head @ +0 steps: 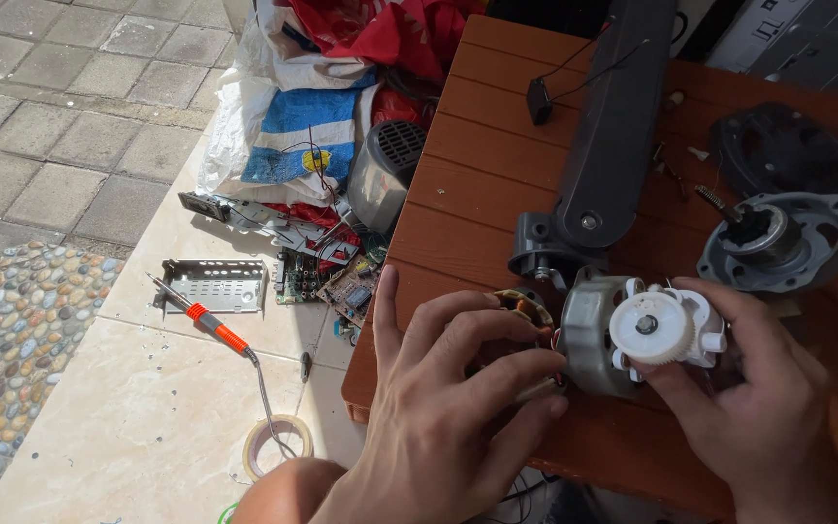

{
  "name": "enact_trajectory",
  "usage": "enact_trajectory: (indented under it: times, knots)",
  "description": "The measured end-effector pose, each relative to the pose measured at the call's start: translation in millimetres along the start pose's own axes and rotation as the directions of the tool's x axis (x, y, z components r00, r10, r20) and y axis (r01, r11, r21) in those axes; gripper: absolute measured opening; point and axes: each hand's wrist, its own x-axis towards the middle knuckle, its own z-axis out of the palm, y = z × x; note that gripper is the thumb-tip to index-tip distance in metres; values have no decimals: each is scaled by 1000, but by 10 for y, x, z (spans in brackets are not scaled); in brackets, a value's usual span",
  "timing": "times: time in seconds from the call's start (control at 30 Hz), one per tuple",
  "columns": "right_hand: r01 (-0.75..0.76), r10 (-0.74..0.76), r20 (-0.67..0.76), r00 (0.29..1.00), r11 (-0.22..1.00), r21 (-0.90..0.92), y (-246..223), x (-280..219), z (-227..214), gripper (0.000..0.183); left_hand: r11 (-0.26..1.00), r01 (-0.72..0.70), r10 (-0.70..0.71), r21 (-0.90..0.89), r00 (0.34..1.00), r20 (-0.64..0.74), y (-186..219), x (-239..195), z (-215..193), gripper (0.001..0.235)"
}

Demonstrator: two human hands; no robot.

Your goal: The person disassembles a small electric motor, separating the stator and rotor components. They then use a multimeter to test the electrical continuity of the motor's internal windings.

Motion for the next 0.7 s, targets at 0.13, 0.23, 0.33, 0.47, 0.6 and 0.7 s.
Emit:
enact_trajectory:
  times: [0.13,0.23,0.33,0.47,0.6,0.7]
  knots:
    - [-12,12,24,1000,999,30,-7,24,-9,63,996,-74,76,40,996,-49,-8,0,62,2]
    - [-9,8,21,1000,998,66,-8,32,-18,63,992,-87,96,97,991,-92,8,12,106,4]
    - [-8,6,24,1000,996,84,-24,48,-30,62,986,-82,101,142,986,-130,19,18,128,7]
    - [1,-6,30,1000,989,149,-62,76,-68,61,986,-52,74,158,988,-138,11,-4,154,6]
    - [60,-43,-84,996,976,210,-23,34,-84,84,985,-59,81,161,988,-132,60,-42,89,5]
    - [-55,190,-304,934,914,403,46,-47,-168,58,978,-90,124,188,977,-176,141,-149,-24,20]
